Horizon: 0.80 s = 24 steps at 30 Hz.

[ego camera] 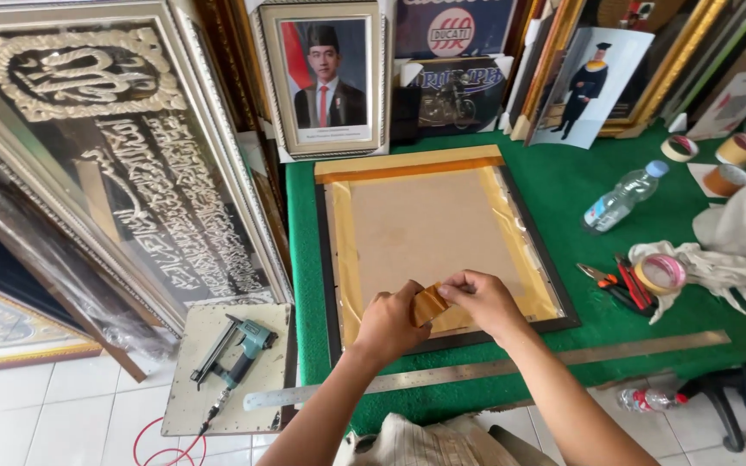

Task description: Applying adhesive tape to the back of a picture frame to seal the backing and finish the assembly.

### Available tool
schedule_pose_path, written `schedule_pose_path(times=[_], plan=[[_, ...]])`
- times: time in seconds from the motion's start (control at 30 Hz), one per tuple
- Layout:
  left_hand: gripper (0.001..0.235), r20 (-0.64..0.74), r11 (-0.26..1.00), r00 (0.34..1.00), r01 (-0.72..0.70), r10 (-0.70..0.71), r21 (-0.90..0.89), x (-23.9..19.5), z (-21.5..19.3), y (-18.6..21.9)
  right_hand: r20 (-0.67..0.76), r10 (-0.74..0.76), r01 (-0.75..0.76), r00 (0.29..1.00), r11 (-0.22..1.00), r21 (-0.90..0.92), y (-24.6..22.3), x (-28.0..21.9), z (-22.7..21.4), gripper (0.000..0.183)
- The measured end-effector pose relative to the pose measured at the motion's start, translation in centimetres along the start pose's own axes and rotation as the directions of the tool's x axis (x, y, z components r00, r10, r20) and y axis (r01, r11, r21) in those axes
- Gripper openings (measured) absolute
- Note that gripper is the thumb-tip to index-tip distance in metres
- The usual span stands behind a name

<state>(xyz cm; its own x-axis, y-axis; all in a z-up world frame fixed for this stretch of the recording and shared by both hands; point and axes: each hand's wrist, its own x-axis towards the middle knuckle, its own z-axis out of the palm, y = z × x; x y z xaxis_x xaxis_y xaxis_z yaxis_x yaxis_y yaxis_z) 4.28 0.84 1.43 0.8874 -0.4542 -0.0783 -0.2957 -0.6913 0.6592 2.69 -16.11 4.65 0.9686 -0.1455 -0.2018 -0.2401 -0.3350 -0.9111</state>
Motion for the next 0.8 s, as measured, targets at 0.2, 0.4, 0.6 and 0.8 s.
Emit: schedule_pose_path(times=[0.2, 0.4, 0.6, 0.8], plan=[[0.059, 0.111, 0.986, 0.993, -0.054, 0.037, 0.156, 2.7, 3.7, 0.9, -0.06, 0.192, -0.173, 0.98, 0.956, 0.237, 5.4, -0.3, -2.8, 0.015], [0.059, 0.274, 0.98, 0.961, -0.074, 0.02, 0.187, 2.4, 0.2, 3.3, -0.288, 0.242, -0.175, 0.927, 0.955, 0.238, 10.0, 1.0, -9.7, 0.024], [0.065, 0.337, 0.96, 0.93, 0.052, -0.147, 0.275, 1.3, -3.9, 5.9, -0.468, 0.139, -0.108, 0.873, 0.99, 0.093, 17.8, 4.1, -17.3, 0.027], [0.047, 0.339, 0.959, 0.9, 0.28, -0.276, 0.038, 2.4, -2.1, 4.9, -0.455, 0.059, -0.139, 0.889, 0.98, -0.144, 21.5, 5.3, -16.7, 0.019]])
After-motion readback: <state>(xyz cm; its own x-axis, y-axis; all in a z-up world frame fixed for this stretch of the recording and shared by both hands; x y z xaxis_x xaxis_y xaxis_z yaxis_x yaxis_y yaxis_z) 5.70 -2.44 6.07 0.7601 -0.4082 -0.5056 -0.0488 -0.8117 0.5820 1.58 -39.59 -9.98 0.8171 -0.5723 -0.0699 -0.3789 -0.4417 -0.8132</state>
